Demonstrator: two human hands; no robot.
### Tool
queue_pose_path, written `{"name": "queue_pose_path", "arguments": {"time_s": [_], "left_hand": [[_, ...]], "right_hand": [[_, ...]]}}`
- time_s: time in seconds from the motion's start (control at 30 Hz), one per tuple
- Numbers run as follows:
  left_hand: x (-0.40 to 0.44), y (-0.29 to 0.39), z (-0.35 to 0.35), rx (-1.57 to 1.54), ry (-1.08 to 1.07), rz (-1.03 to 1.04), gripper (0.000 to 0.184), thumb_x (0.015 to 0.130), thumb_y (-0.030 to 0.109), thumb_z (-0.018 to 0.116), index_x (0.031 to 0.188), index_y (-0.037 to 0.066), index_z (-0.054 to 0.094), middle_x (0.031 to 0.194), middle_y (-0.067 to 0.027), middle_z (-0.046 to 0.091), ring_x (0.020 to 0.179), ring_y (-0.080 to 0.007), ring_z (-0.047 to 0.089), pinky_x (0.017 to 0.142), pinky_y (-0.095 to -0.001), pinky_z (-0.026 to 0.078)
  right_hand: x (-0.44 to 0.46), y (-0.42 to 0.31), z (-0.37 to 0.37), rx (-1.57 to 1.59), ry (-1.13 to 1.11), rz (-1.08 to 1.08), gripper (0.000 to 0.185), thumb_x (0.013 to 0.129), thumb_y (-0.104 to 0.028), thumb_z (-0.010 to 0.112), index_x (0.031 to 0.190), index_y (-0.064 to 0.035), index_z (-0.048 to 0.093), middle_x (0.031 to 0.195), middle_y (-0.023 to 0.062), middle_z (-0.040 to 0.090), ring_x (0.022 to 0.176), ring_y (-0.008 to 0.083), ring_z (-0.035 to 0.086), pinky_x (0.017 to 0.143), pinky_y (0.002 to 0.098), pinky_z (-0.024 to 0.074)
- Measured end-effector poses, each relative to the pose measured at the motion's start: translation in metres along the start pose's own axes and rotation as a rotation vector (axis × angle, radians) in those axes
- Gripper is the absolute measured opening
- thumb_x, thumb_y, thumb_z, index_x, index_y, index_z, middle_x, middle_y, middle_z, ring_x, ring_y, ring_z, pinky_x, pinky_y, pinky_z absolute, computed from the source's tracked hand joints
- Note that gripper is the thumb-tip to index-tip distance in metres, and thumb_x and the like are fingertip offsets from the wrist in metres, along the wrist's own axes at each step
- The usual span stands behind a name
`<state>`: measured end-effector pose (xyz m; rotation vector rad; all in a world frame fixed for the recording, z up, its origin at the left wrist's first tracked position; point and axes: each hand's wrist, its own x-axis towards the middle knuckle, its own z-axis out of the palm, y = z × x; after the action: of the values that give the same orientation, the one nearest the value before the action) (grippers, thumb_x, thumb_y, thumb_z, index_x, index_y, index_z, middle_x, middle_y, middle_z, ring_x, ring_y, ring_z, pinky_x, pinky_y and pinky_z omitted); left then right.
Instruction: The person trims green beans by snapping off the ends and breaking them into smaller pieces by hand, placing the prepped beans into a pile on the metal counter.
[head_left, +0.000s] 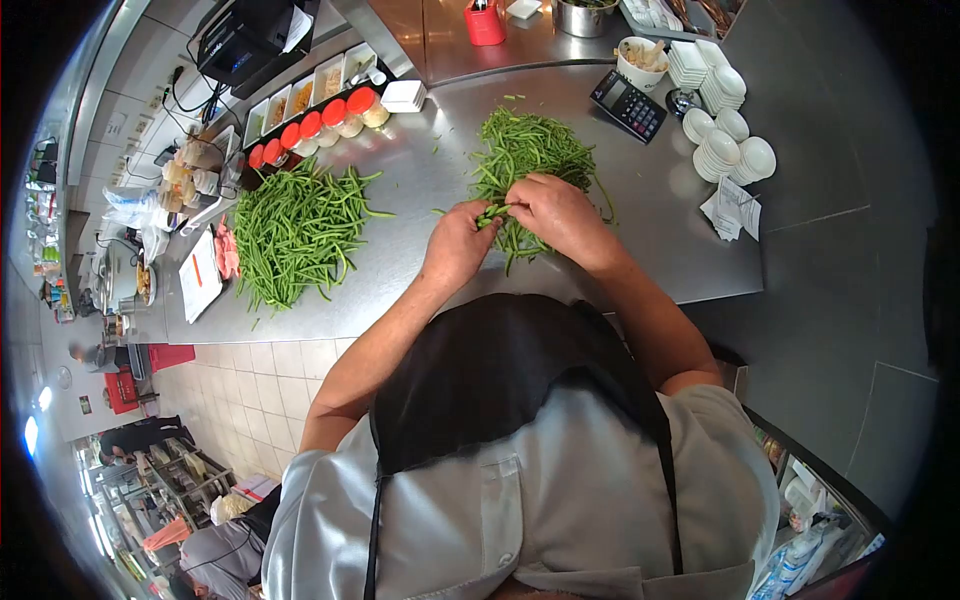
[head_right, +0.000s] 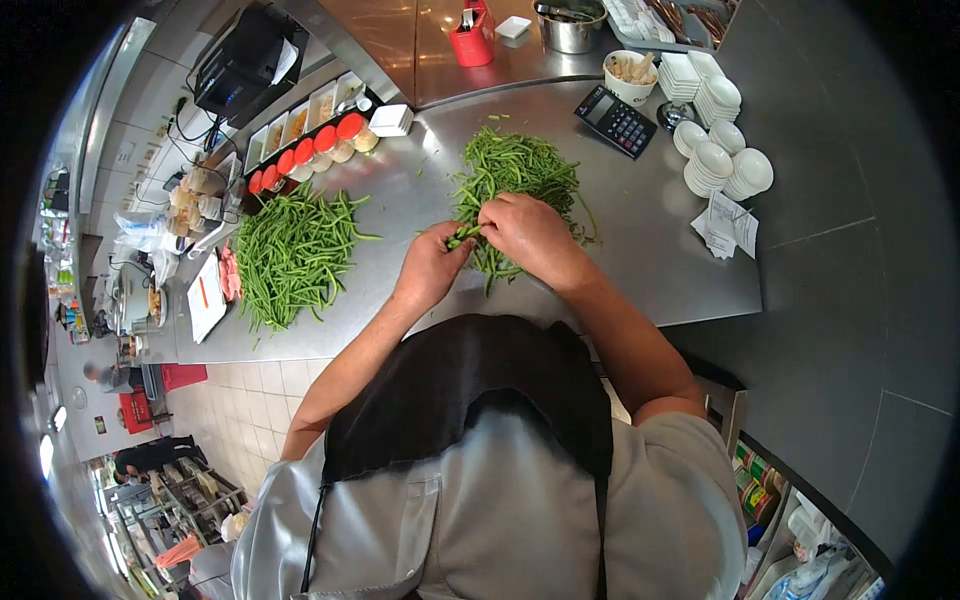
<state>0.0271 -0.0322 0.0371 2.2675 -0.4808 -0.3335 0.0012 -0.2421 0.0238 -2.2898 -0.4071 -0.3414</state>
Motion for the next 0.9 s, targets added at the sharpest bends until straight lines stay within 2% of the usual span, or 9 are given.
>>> {"name": "queue_pose_path", "arguments": {"time_s": [0.07, 0.2, 0.3, 0.4, 0.5, 0.6, 0.7, 0.8, 0.9], "left_hand": [[-0.001, 0.006, -0.002, 0.050, 0.002, -0.037, 0.026, 0.097, 0.018, 0.072, 0.118, 0.003, 0.074, 0.111, -0.0269, 0.072, 0.106, -0.0450, 0.068, 0.092, -0.0505, 0.053], [-0.003, -0.004, 0.001, 0.096, 0.059, 0.055, 0.021, 0.098, 0.015, 0.071, 0.112, 0.000, 0.074, 0.098, -0.0224, 0.073, 0.091, -0.0354, 0.071, 0.084, -0.0433, 0.054], [-0.004, -0.006, 0.000, 0.051, 0.063, 0.088, 0.020, 0.100, 0.016, 0.070, 0.112, 0.000, 0.072, 0.092, -0.0168, 0.071, 0.086, -0.0274, 0.069, 0.081, -0.0407, 0.054], [-0.008, -0.003, -0.002, -0.121, 0.038, 0.082, 0.018, 0.103, 0.018, 0.069, 0.112, 0.002, 0.071, 0.086, -0.0080, 0.068, 0.081, -0.0178, 0.062, 0.076, -0.0363, 0.052], [-0.007, -0.004, -0.002, -0.270, 0.012, 0.033, 0.015, 0.106, 0.020, 0.067, 0.111, 0.006, 0.070, 0.081, -0.0011, 0.063, 0.072, -0.0096, 0.054, 0.065, -0.0296, 0.046], [-0.008, -0.001, -0.005, -0.483, -0.097, -0.113, 0.011, 0.107, 0.020, 0.067, 0.110, 0.010, 0.069, 0.078, 0.0020, 0.059, 0.065, -0.0059, 0.048, 0.057, -0.0245, 0.039], [-0.007, -0.013, -0.002, -0.727, -0.150, -0.169, 0.009, 0.107, 0.019, 0.066, 0.112, 0.011, 0.068, 0.077, 0.0026, 0.058, 0.061, -0.0052, 0.046, 0.054, -0.0224, 0.035], [-0.009, -0.014, -0.002, -0.992, -0.091, -0.257, 0.010, 0.108, 0.017, 0.064, 0.115, 0.010, 0.065, 0.079, 0.0011, 0.060, 0.062, -0.0082, 0.048, 0.055, -0.0240, 0.038], [-0.011, -0.016, -0.006, -1.182, 0.002, -0.284, 0.013, 0.108, 0.016, 0.063, 0.119, 0.008, 0.063, 0.081, -0.0009, 0.061, 0.063, -0.0102, 0.050, 0.057, -0.0255, 0.040]], "right_hand": [[-0.002, 0.000, 0.007, 0.006, 0.039, 0.035, 0.009, 0.086, -0.012, 0.073, 0.092, -0.0063, 0.070, 0.090, 0.0114, 0.069, 0.087, 0.0353, 0.069, 0.076, 0.0468, 0.0563], [-0.007, -0.004, 0.008, 0.062, -0.020, 0.144, 0.010, 0.086, -0.012, 0.070, 0.093, -0.0042, 0.069, 0.089, 0.0126, 0.069, 0.087, 0.0318, 0.071, 0.075, 0.0453, 0.0561], [-0.009, 0.004, 0.020, 0.534, -0.107, 0.385, 0.006, 0.090, -0.009, 0.066, 0.087, -0.0047, 0.068, 0.081, 0.0070, 0.065, 0.074, 0.0199, 0.065, 0.065, 0.0388, 0.0514], [-0.010, 0.023, 0.028, 1.575, -0.258, 0.855, 0.008, 0.093, -0.009, 0.062, 0.085, -0.0085, 0.065, 0.076, -0.0015, 0.057, 0.066, 0.0092, 0.052, 0.060, 0.0296, 0.0422], [-0.013, 0.018, 0.034, 1.789, -0.290, 0.945, 0.008, 0.094, -0.011, 0.063, 0.087, -0.0126, 0.063, 0.077, -0.0057, 0.052, 0.064, 0.0066, 0.044, 0.059, 0.0248, 0.0360], [-0.013, 0.015, 0.034, 1.904, -0.333, 0.968, 0.006, 0.095, -0.012, 0.062, 0.089, -0.0120, 0.062, 0.078, -0.0047, 0.054, 0.065, 0.0075, 0.046, 0.060, 0.0250, 0.0377], [-0.011, 0.021, 0.033, 2.043, -0.360, 0.864, 0.006, 0.096, -0.015, 0.062, 0.091, -0.0122, 0.065, 0.081, -0.0049, 0.055, 0.064, 0.0065, 0.044, 0.060, 0.0240, 0.0372], [-0.007, 0.012, 0.015, 1.495, -0.152, 0.851, 0.017, 0.098, -0.021, 0.064, 0.098, -0.0055, 0.071, 0.083, -0.0014, 0.063, 0.068, 0.0096, 0.053, 0.063, 0.0282, 0.0445], [-0.010, 0.006, 0.020, 0.615, -0.121, 0.451, 0.029, 0.100, -0.026, 0.066, 0.105, 0.0013, 0.074, 0.086, 0.0052, 0.071, 0.074, 0.0149, 0.063, 0.069, 0.0356, 0.0517]]}}
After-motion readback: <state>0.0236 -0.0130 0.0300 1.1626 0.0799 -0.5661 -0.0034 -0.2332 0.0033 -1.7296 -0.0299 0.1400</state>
